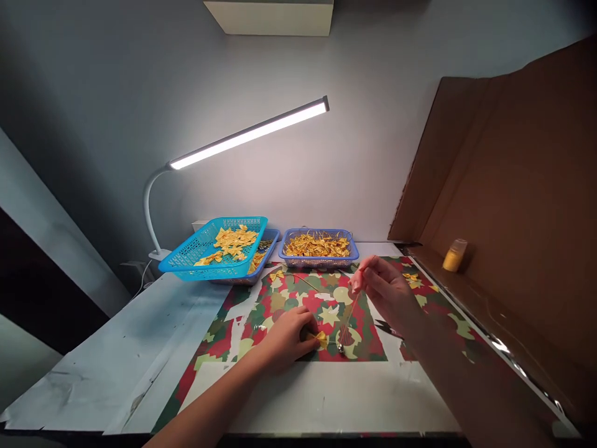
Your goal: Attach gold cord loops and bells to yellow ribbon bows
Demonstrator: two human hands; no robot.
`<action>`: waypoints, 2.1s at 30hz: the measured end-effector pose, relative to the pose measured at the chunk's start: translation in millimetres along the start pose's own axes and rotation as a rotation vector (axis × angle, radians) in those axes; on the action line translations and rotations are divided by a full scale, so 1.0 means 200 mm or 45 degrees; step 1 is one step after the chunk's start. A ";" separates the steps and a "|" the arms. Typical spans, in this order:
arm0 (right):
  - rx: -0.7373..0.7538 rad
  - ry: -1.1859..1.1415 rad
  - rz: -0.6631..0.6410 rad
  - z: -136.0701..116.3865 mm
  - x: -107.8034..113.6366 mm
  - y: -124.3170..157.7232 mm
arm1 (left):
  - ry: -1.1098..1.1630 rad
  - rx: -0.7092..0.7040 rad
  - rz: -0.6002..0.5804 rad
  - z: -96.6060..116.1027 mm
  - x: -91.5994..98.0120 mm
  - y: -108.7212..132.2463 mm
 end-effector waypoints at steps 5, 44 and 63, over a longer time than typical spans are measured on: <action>0.033 -0.021 -0.029 -0.07 -0.04 -0.04 | 0.025 -0.030 -0.022 0.00 -0.01 0.00; -0.146 0.635 0.043 0.55 -0.08 0.03 | 1.243 0.275 0.309 -0.14 -0.01 -0.14; -0.015 0.668 0.074 0.59 -0.08 0.04 | 1.248 0.255 0.448 -0.14 -0.04 -0.13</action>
Point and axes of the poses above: each hand's wrist, its own y-axis away from the middle knuckle, its own x-axis out of the back of the hand, z = x × y, the point moved 2 cm from there along -y, towards the middle knuckle
